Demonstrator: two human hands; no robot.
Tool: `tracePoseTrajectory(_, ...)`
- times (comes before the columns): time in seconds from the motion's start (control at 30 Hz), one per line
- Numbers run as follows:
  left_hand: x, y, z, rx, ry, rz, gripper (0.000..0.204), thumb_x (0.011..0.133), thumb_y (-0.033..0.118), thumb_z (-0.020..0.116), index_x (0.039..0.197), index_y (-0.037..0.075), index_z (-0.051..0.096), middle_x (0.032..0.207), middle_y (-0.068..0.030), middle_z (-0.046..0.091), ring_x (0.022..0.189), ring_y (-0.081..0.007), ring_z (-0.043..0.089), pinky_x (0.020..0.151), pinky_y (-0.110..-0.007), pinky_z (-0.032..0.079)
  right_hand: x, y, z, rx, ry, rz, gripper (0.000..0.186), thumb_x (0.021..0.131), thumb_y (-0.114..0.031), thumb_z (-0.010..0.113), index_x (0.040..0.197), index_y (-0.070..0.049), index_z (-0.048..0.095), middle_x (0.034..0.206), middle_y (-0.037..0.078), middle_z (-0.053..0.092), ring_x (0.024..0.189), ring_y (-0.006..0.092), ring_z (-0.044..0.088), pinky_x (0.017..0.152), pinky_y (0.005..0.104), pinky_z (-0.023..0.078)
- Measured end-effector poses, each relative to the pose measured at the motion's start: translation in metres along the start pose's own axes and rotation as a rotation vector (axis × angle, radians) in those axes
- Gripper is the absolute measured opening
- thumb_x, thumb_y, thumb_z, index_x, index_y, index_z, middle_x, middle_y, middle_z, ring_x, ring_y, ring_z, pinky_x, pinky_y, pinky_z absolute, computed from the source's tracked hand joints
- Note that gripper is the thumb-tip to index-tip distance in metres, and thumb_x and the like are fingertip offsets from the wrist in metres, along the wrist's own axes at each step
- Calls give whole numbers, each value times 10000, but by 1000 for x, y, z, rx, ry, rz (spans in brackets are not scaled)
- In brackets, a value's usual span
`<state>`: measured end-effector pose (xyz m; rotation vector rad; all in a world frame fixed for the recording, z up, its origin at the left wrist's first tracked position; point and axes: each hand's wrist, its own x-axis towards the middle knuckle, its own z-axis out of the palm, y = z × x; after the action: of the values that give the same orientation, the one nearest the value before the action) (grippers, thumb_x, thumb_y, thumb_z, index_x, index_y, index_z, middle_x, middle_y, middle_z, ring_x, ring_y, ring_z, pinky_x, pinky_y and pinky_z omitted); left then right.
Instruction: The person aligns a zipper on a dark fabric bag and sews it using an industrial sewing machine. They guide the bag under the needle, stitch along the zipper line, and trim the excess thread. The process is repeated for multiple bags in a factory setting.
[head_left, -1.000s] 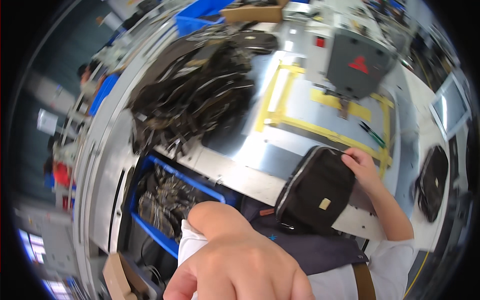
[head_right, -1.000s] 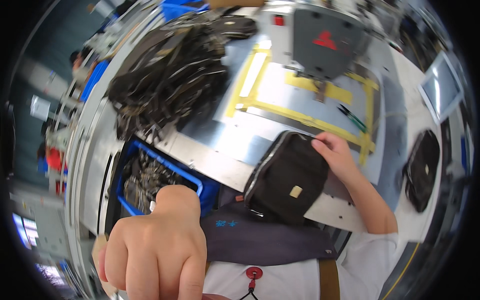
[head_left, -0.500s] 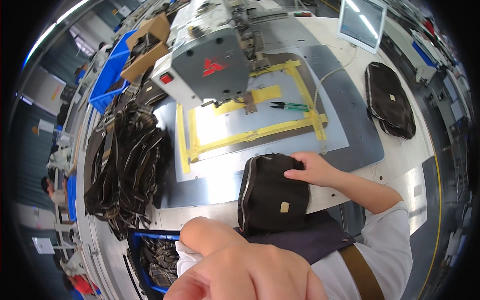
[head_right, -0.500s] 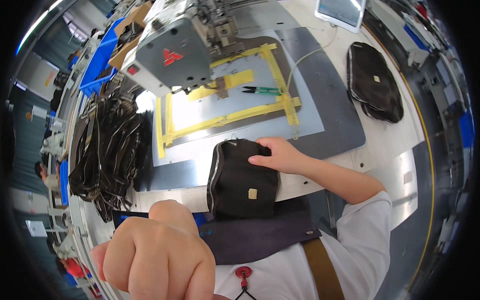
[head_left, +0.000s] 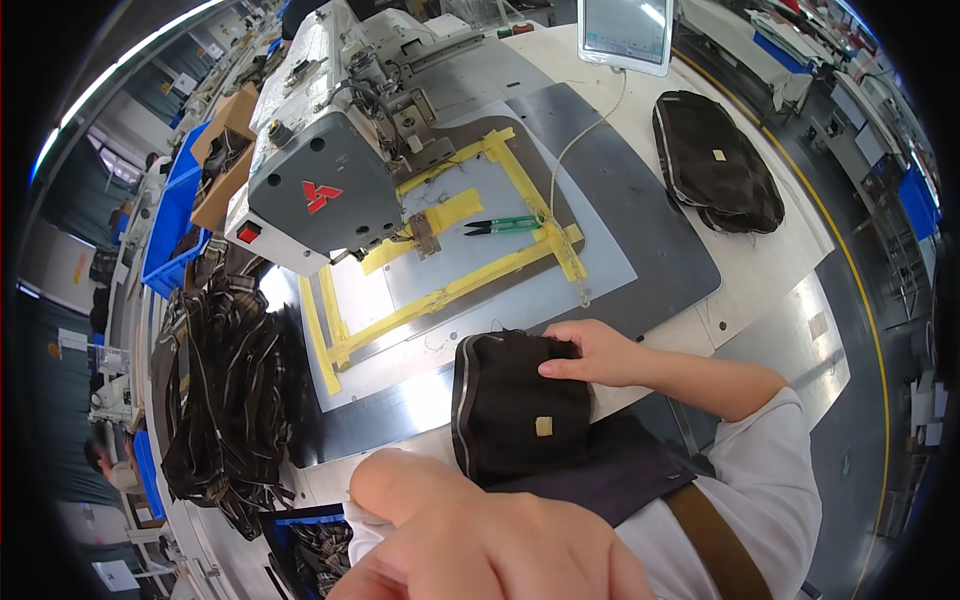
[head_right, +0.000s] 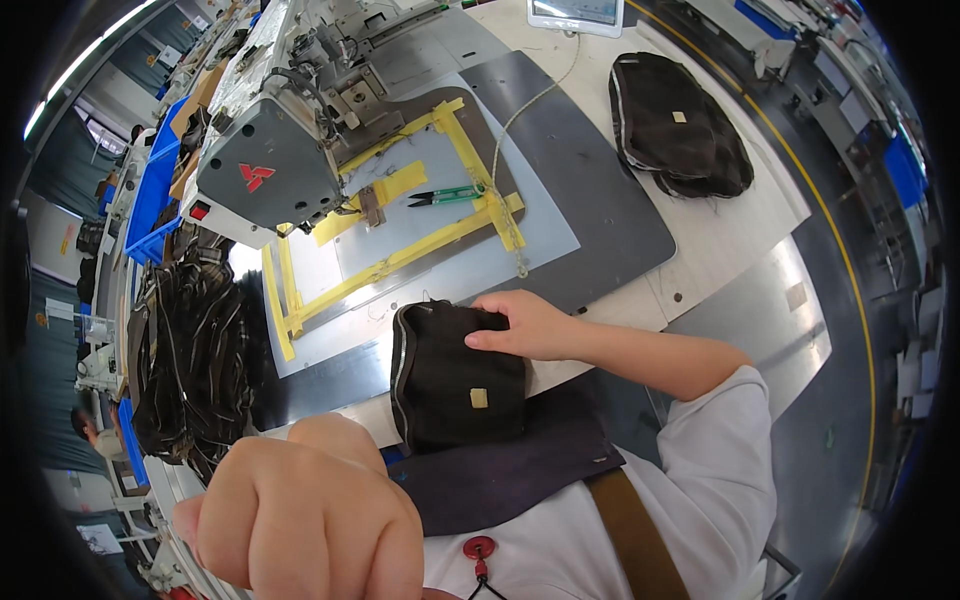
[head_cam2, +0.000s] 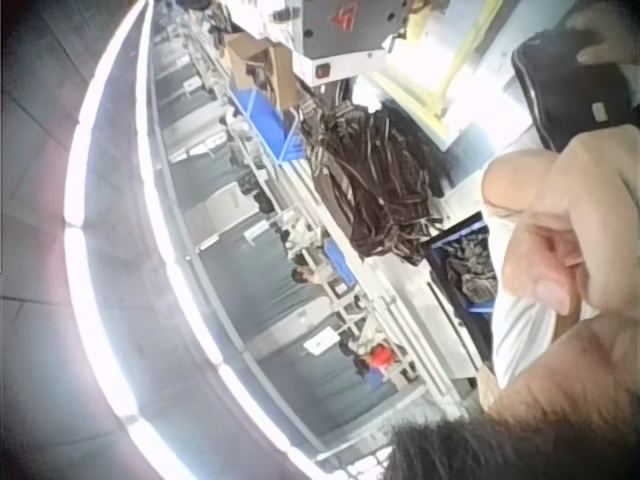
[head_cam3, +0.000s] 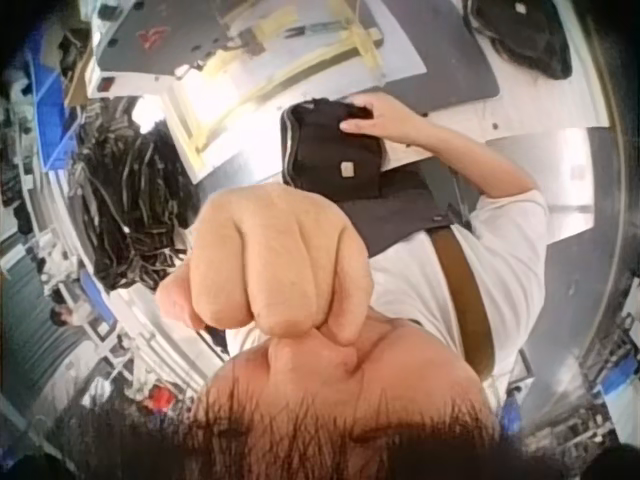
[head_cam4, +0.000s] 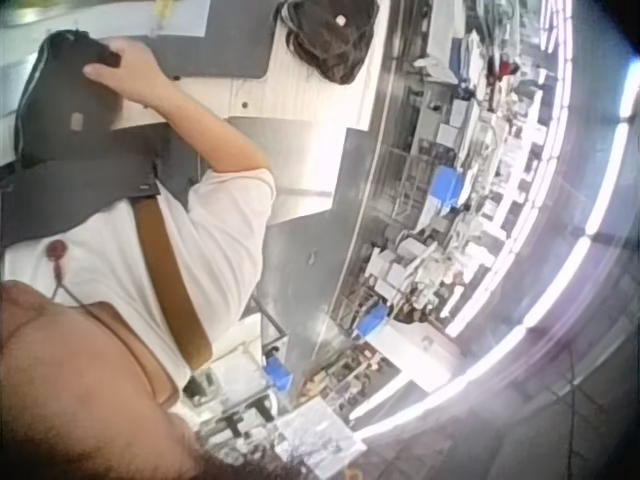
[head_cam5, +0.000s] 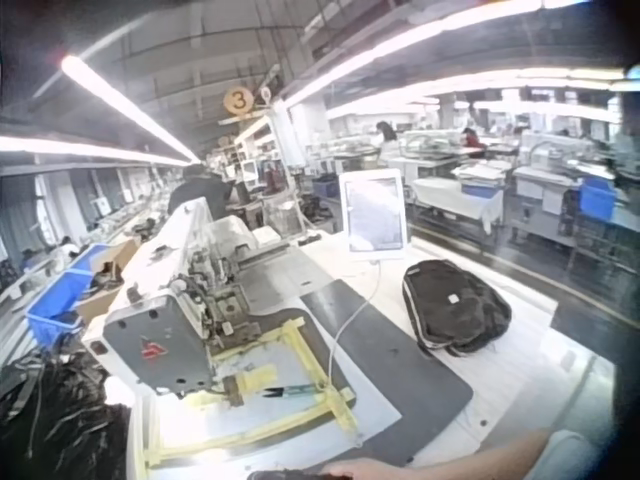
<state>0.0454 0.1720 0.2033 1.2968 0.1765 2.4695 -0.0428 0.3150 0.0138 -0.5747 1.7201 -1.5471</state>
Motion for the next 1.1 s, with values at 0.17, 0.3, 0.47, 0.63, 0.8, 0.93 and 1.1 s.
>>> tracePoseTrajectory(0.17, 3, 14, 1, 300, -149, 66, 416, 918, 86, 432, 507, 108, 370, 539, -19, 401, 412, -128, 419, 663, -306, 513, -3, 3, 2, -13, 44, -53, 266, 884, -190, 675, 1037, 12, 592, 922, 26, 617, 858, 76, 550, 781, 258, 467)
tracePoseTrajectory(0.3, -3, 29, 2, 449, -246, 141, 372, 862, -9, 427, 515, 115, 378, 553, -24, 426, 435, -137, 467, 788, -343, 553, -5, 3, 6, 3, 103, -40, 240, 886, -176, 671, 1021, 7, 597, 902, 20, 617, 848, 74, 549, 770, 253, 461)
tracePoseTrajectory(0.47, -2, 52, 5, 443, -381, 32, 371, 855, -37, 418, 523, 124, 381, 563, -28, 431, 468, -146, 496, 781, -344, 554, -3, 10, 12, 60, 142, -34, 322, 863, -228, 681, 1050, 26, 617, 924, 66, 657, 855, 111, 584, 786, 277, 477)
tracePoseTrajectory(0.63, -8, 53, 16, 408, -320, 55, 380, 856, -38, 428, 518, 126, 376, 563, -29, 422, 472, -155, 490, 757, -341, 548, -4, 5, 15, 76, 166, -30, 307, 879, -206, 667, 1062, 35, 616, 937, 53, 656, 869, 95, 579, 793, 265, 477)
tracePoseTrajectory(0.8, -12, 64, 22, 366, -336, 12, 390, 865, -27, 441, 512, 123, 371, 564, -22, 409, 462, -156, 472, 729, -333, 539, -8, -7, 13, 86, 169, -27, 264, 905, -163, 639, 1083, 29, 599, 985, 38, 646, 920, 88, 577, 838, 253, 465)
tracePoseTrajectory(0.93, -13, 59, 28, 327, -287, 81, 394, 862, -36, 437, 509, 124, 369, 563, -18, 401, 448, -148, 451, 681, -317, 526, -17, -29, 10, 205, 231, -95, 263, 910, -173, 624, 1099, 10, 616, 972, 37, 657, 883, 81, 585, 816, 253, 474)
tracePoseTrajectory(1.1, -14, 65, 31, 317, -275, 25, 398, 852, -43, 445, 504, 125, 353, 549, -12, 382, 413, -139, 413, 607, -312, 508, -45, -71, -27, 302, 416, -341, 279, 904, -149, 620, 1131, 8, 589, 1022, 58, 659, 908, 101, 613, 838, 254, 486)
